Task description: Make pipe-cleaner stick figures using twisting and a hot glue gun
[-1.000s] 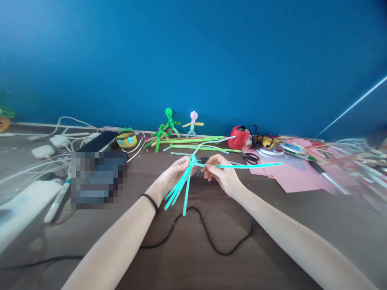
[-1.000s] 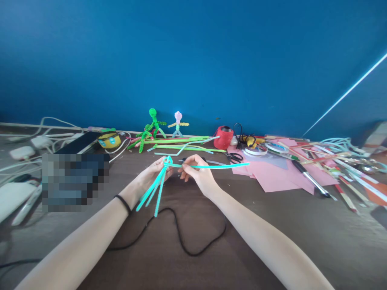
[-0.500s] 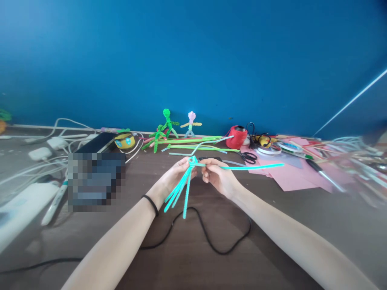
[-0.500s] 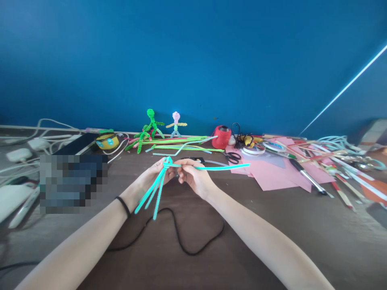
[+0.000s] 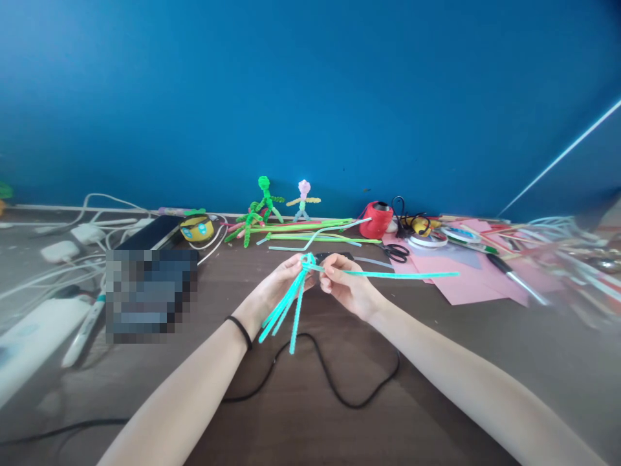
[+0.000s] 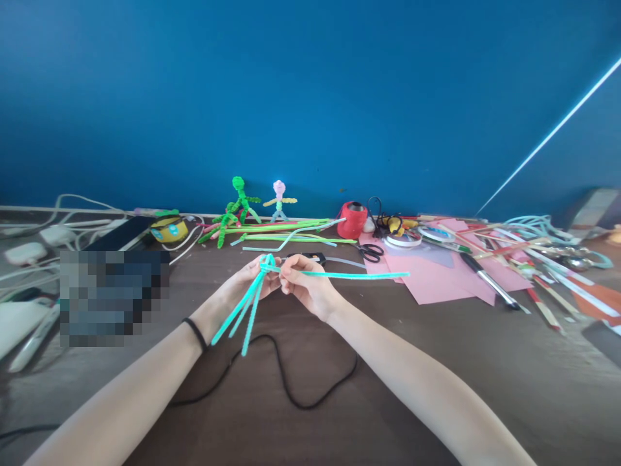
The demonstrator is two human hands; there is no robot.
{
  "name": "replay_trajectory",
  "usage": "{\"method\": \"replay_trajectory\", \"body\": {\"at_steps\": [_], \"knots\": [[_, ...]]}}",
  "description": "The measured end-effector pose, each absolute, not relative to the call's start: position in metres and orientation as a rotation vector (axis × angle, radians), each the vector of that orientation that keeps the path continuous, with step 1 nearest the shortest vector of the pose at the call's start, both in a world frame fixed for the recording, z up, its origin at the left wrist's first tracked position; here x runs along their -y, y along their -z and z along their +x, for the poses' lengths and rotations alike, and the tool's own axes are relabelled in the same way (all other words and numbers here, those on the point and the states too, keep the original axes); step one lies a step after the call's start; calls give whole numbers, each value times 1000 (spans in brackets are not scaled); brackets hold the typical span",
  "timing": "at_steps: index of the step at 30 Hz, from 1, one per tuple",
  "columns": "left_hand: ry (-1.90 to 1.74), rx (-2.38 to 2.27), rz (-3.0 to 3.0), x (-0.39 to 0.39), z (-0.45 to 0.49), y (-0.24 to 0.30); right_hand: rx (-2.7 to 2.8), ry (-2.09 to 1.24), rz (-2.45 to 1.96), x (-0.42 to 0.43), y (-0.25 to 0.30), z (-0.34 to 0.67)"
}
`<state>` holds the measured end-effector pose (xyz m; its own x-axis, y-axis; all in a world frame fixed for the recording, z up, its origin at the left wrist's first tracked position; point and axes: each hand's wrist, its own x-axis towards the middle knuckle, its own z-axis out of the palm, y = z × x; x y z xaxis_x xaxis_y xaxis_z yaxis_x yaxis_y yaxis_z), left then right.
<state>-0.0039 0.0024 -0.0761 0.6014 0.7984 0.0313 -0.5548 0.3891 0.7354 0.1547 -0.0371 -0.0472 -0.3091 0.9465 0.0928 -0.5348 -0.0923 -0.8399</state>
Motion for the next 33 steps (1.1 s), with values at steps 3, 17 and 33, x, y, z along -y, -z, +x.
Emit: {"method": "replay_trajectory", "body": {"at_steps": [3, 17, 33], "knots": [[-893, -352, 784, 0, -3, 74, 979, -1630, -652, 36, 49, 154], [-894, -328, 836, 7, 2, 66, 988, -1686, -664, 35, 55, 153], [-817, -299, 974, 5, 3, 69, 1019, -1682, -621, 35, 56, 154]]}}
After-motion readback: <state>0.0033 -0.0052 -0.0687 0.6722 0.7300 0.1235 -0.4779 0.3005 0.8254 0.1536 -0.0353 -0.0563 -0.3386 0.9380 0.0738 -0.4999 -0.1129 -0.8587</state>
